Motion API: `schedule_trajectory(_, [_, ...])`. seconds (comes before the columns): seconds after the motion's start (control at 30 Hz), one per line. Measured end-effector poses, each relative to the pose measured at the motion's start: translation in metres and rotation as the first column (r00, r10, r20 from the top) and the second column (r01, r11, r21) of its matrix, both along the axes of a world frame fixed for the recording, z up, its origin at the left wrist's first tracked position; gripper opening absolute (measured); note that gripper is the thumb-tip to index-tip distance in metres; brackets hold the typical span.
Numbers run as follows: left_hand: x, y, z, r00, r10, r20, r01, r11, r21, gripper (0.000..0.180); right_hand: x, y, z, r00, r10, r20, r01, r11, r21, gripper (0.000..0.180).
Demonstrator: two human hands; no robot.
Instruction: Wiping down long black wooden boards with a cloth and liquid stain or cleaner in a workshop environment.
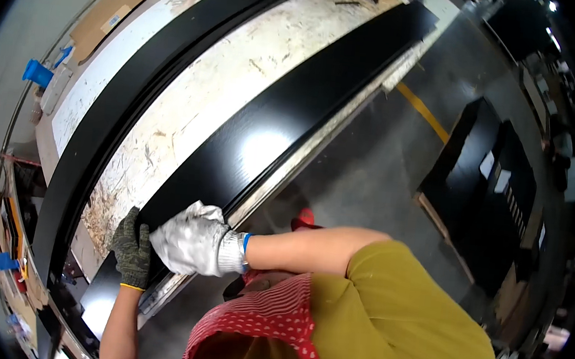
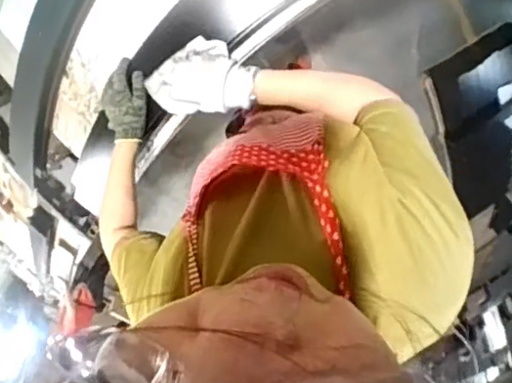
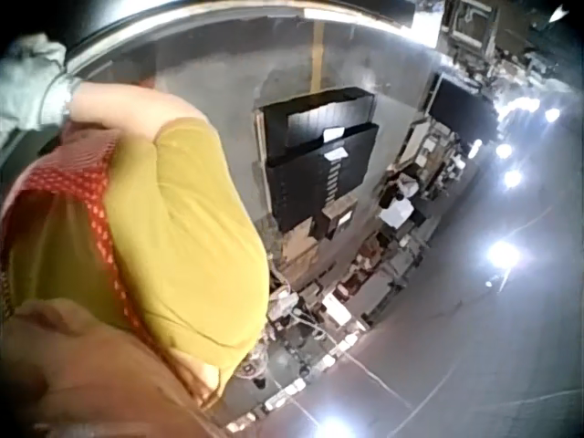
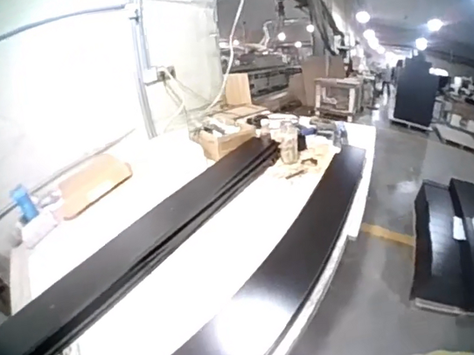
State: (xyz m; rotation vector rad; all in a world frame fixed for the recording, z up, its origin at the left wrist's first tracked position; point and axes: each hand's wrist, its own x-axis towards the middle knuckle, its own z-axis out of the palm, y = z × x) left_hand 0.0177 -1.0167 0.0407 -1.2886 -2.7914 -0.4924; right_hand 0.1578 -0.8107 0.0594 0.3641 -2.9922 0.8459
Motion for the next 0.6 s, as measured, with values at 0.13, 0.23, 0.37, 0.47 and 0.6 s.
schedule_trajectory(0.13, [0.002, -0.013, 0.027, 0.991, -0.109, 0.082, 0.102, 0.992, 0.076, 0.045, 0.008, 0.08, 0.012, 0.933, -0.069, -0.354, 0.081, 0.996, 0.021, 0.028])
schedule_trajectory(0.23, [-0.027, -0.079, 0.028, 0.986, -0.144, -0.081, 0.139, 0.988, -0.068, 0.045, 0.03, 0.194, 0.023, 0.795, -0.568, -0.211, 0.523, 0.819, -0.236, 0.025])
schedule_trajectory(0.37, [-0.042, -0.152, 0.014, 0.996, 0.079, 0.031, -0.075, 0.992, -0.097, 0.041, 0.01, 0.092, 0.023, 0.681, -0.715, -0.158, 0.699, 0.699, -0.152, 0.033])
schedule_trajectory(0.47, [-0.039, -0.132, 0.019, 0.991, 0.105, 0.083, -0.094, 0.989, -0.118, 0.039, -0.004, -0.067, -0.038, 0.925, -0.338, -0.174, 0.328, 0.941, -0.081, 0.027])
schedule_trajectory(0.6, [-0.039, -0.155, 0.01, 0.989, 0.146, 0.024, -0.143, 0.985, -0.098, 0.038, -0.006, -0.088, 0.008, 0.919, 0.078, -0.387, -0.081, 0.997, 0.008, 0.021])
